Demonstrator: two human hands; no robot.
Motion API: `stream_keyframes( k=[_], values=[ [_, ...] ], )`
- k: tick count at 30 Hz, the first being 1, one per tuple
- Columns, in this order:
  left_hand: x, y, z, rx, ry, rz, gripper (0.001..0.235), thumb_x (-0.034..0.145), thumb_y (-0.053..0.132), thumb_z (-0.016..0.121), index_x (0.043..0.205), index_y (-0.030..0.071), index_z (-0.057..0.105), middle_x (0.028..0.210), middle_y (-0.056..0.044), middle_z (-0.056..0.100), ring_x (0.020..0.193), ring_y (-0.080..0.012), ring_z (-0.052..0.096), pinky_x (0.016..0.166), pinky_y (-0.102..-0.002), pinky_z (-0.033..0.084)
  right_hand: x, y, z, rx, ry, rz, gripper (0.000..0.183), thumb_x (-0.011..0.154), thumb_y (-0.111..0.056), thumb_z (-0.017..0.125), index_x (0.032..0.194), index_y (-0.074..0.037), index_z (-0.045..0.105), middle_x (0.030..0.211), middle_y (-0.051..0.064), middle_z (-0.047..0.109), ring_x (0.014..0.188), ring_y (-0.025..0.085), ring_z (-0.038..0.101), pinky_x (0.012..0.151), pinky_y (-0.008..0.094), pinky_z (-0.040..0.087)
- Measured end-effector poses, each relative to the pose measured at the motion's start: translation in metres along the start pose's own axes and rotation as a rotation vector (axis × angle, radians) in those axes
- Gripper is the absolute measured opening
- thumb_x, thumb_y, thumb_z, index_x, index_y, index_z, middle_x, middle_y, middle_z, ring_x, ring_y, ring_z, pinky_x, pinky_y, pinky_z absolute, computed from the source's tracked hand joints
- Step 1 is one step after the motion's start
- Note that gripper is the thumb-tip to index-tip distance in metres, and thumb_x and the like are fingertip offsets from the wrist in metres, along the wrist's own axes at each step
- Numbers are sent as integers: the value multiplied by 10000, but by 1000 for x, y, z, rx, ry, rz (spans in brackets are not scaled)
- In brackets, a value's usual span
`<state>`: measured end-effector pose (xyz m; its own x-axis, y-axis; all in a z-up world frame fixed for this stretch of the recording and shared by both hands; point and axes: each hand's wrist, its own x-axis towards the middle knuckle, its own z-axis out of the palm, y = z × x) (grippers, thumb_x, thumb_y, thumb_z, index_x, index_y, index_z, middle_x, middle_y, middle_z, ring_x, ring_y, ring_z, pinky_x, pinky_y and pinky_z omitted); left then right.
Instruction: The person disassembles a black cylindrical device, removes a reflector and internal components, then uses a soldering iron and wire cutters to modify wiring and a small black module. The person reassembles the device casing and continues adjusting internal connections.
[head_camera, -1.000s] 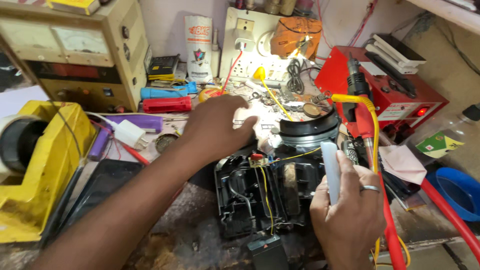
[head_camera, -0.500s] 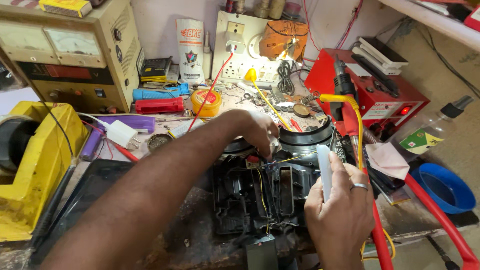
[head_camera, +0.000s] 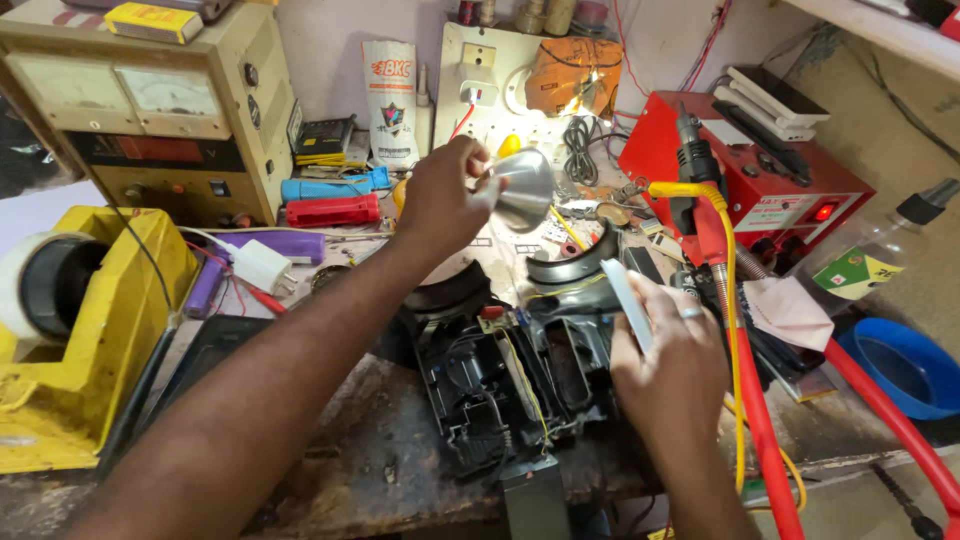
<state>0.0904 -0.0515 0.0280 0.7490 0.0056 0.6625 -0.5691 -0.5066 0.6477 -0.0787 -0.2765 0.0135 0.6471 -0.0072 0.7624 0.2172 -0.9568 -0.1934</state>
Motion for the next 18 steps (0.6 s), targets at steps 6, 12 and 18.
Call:
stream_keyframes(
  k=[6,12,18],
  values=[
    [-14,-23,-14,25,99,-102,242,828,196,813,905,53,633,829,-101,699,737,-241,697,682,-389,543,32,13,27,117,-148,44,407,862,-225,776,1262,-163,728,977,154,737,881,356,678,788,448,518],
    [-16,-34,-17,167,-12,-2,254,744,214,865,762,71,656,732,-95,693,735,-284,683,678,-435,526,65,23,53,169,-240,148,411,841,-297,809,1228,-176,743,999,143,752,890,308,720,785,422,543],
    [-20,-8,-30,374,-326,-194,298,722,367,845,786,118,694,801,-109,732,791,-295,710,710,-450,537,67,28,55,150,-102,-121,561,787,-288,850,1286,-82,697,1129,175,723,998,385,677,842,459,518]
  ],
)
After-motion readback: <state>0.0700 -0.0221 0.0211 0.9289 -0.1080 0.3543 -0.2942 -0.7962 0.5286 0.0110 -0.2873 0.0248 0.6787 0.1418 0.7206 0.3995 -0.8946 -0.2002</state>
